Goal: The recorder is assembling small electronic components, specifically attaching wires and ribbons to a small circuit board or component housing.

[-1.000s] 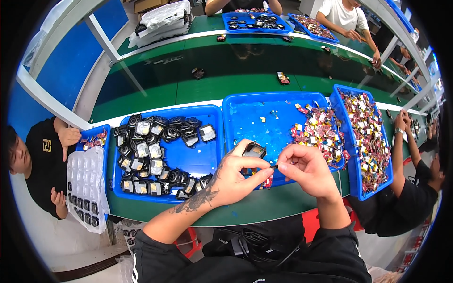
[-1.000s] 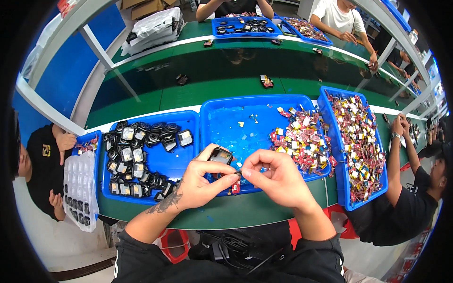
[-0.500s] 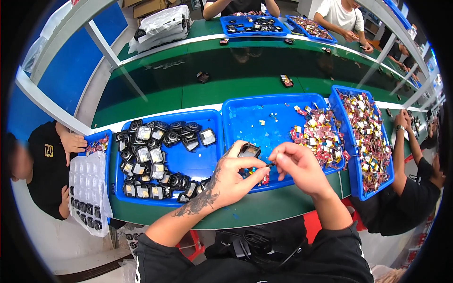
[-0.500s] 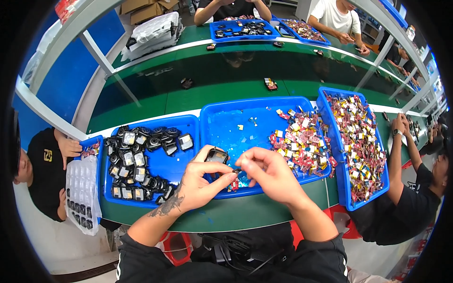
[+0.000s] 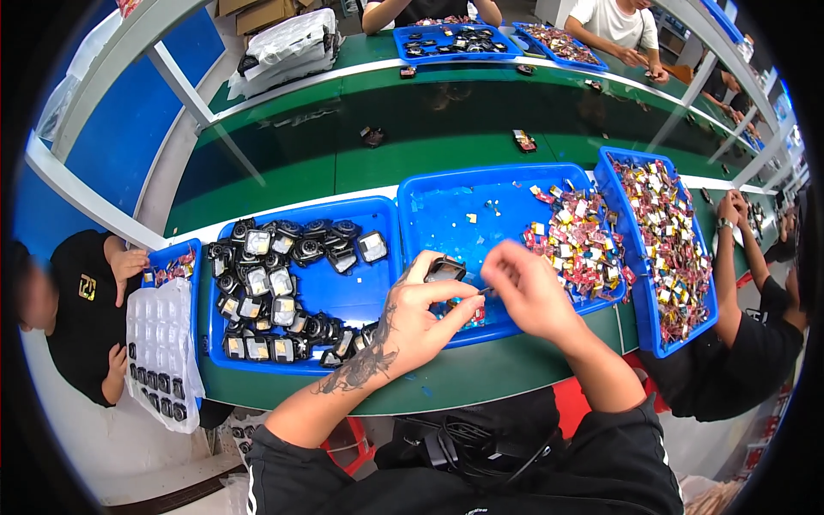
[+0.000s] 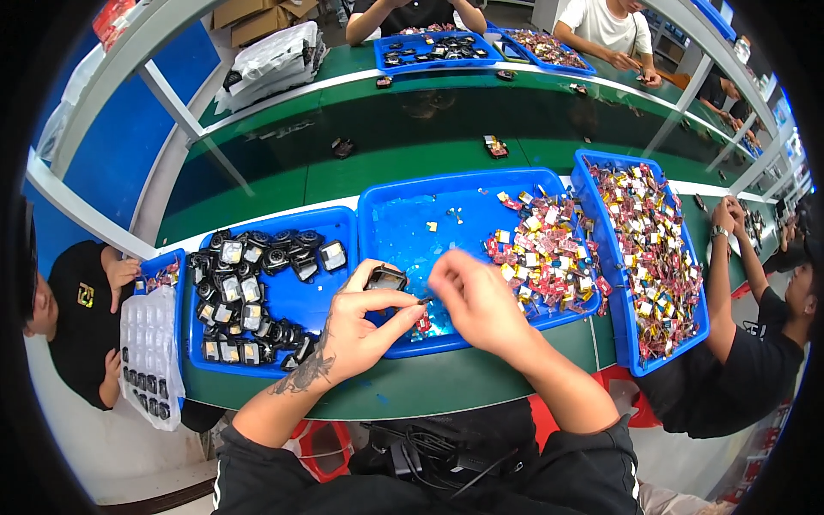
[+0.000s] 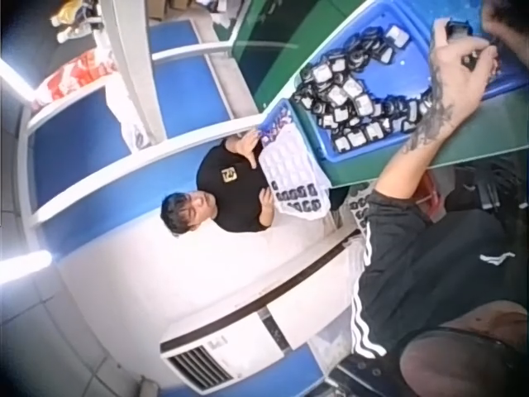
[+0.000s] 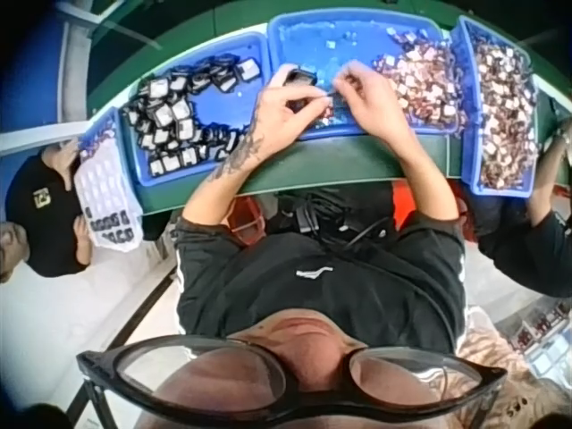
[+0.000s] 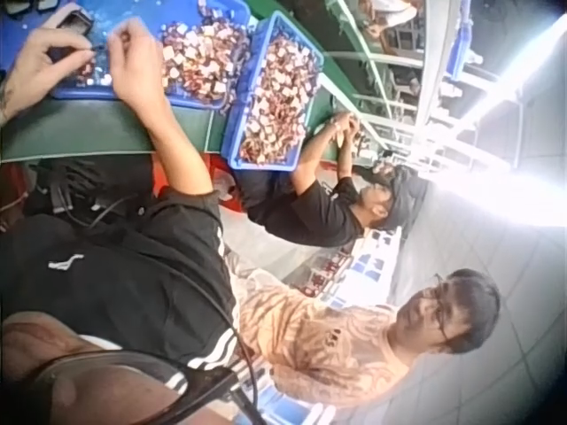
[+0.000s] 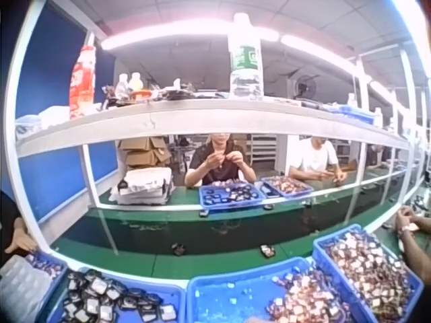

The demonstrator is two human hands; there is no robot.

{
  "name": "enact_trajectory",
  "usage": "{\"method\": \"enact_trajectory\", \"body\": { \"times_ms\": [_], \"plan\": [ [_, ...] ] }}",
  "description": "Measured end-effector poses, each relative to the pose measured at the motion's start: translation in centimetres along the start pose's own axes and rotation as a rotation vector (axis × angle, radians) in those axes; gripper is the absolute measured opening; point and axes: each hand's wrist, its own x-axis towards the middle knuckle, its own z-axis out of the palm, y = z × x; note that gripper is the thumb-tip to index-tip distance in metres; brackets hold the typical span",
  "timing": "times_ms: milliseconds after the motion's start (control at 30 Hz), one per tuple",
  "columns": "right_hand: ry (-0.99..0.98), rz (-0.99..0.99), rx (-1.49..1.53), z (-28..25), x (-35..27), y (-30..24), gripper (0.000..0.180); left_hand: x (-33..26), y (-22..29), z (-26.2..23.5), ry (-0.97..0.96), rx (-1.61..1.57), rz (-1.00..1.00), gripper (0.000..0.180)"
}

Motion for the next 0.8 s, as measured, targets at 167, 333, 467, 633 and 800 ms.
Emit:
{"method": "enact_trajectory", "body": {
  "times_ms": [167,333,467,633,800],
  "plan": [
    [-0.029,0.203,0.514,-0.4,-0.5,-0.5,0.013,-0.1,-0.1,0.0,0.035,-0.068,-0.119,0.014],
    [0.119,0.088,0.422,-0.4,-1.0,-1.3,0.015,-0.3,-0.6,0.3,0.041,-0.189,-0.202,0.012],
    [0.189,0.073,0.499,0.7,-1.3,-1.3,0.022,-0.5,-1.3,0.9,0.126,-0.345,-0.266,0.011],
    [0.251,-0.094,-0.038,0.5,-0.9,-0.8,0.02,-0.2,-1.0,1.0,0.127,-0.409,-0.281,0.011],
    [0.178,-0.065,0.298,1.2,-0.7,-2.2,0.02,-0.5,-1.3,1.0,0.143,-0.525,-0.31,0.011]
  ]
}}
